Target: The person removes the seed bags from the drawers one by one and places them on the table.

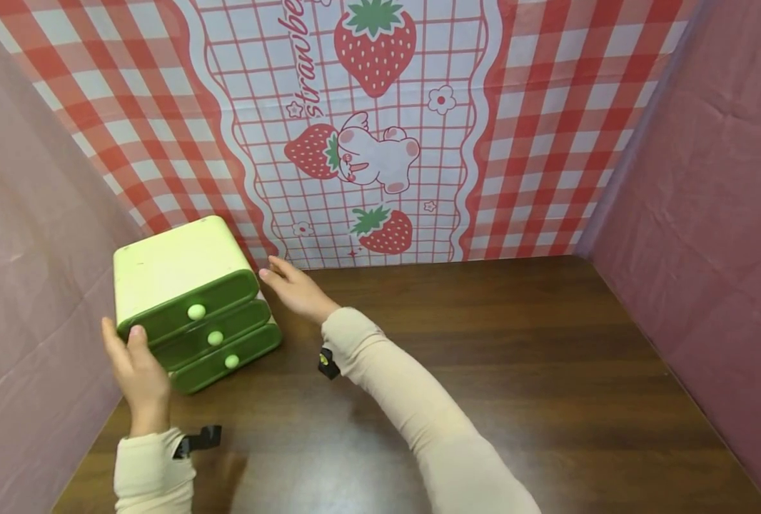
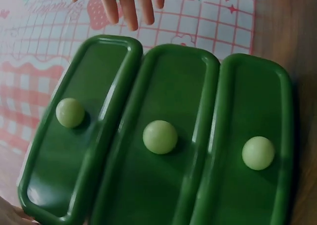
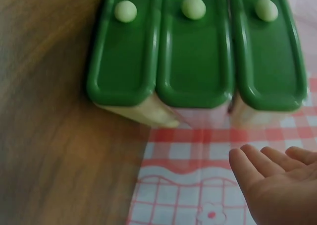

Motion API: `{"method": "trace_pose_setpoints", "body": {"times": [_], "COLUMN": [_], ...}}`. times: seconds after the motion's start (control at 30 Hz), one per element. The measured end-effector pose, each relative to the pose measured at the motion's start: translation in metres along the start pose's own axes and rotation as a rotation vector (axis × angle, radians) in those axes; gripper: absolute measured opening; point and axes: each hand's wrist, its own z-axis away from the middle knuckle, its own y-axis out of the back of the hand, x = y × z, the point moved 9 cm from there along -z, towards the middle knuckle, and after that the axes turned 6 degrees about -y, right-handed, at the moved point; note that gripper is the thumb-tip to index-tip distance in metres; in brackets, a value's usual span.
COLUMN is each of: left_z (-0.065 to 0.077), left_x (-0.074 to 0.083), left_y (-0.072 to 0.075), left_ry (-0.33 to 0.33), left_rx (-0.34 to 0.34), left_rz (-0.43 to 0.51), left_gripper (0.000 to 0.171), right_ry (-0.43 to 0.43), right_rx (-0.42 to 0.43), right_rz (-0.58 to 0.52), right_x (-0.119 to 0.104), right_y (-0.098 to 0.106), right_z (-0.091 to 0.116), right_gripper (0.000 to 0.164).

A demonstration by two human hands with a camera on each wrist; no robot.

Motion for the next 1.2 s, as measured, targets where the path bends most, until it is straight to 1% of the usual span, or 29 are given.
{"method": "trace_pose_setpoints", "body": {"times": [0.07, 0.17, 0.33, 0.43, 0.57, 0.77, 0.97, 1.1, 1.2], "left_z": [0.000, 0.000, -0.001, -0.001, -0.001, 0.000, 0.003, 0.005, 0.008], "left_x": [-0.007, -0.014, -0.015, -0.017, -0.019, -0.017, -0.015, -0.013, -0.011], "left_y": [0.000, 0.000, 0.001, 0.002, 0.002, 0.001, -0.003, -0.009, -0.015], "left_ry": [0.052, 0.088, 0.077, 0.082, 0.097, 0.075, 0.037, 0.013, -0.004], "left_rx": [-0.009, -0.005, 0.017, 0.027, 0.035, 0.044, 0.048, 0.019, -0.008], "left_rz": [0.032, 0.063, 0.075, 0.096, 0.125, 0.134, 0.150, 0.146, 0.124], "left_gripper": [0.065, 0.063, 0.062, 0.060, 0.059, 0.059, 0.059, 0.059, 0.059], "right_ry": [-0.006, -0.020, -0.037, -0.037, -0.021, -0.011, -0.001, 0.005, 0.015], "right_rx": [-0.026, -0.052, -0.060, -0.055, -0.059, -0.055, -0.048, -0.054, -0.052], "right_rz": [0.016, 0.026, -0.006, -0.016, -0.023, -0.024, -0.015, -0.020, -0.025], "right_x": [-0.001, -0.001, 0.000, 0.000, 0.000, 0.002, 0.004, 0.007, 0.009], "right_y": [-0.010, -0.022, -0.033, -0.035, -0.036, -0.035, -0.030, -0.022, -0.017], "right_z": [-0.002, -0.003, -0.004, -0.003, -0.002, 0.000, 0.005, 0.012, 0.017], "right_gripper": [0.061, 0.060, 0.061, 0.063, 0.061, 0.060, 0.059, 0.058, 0.058]}}
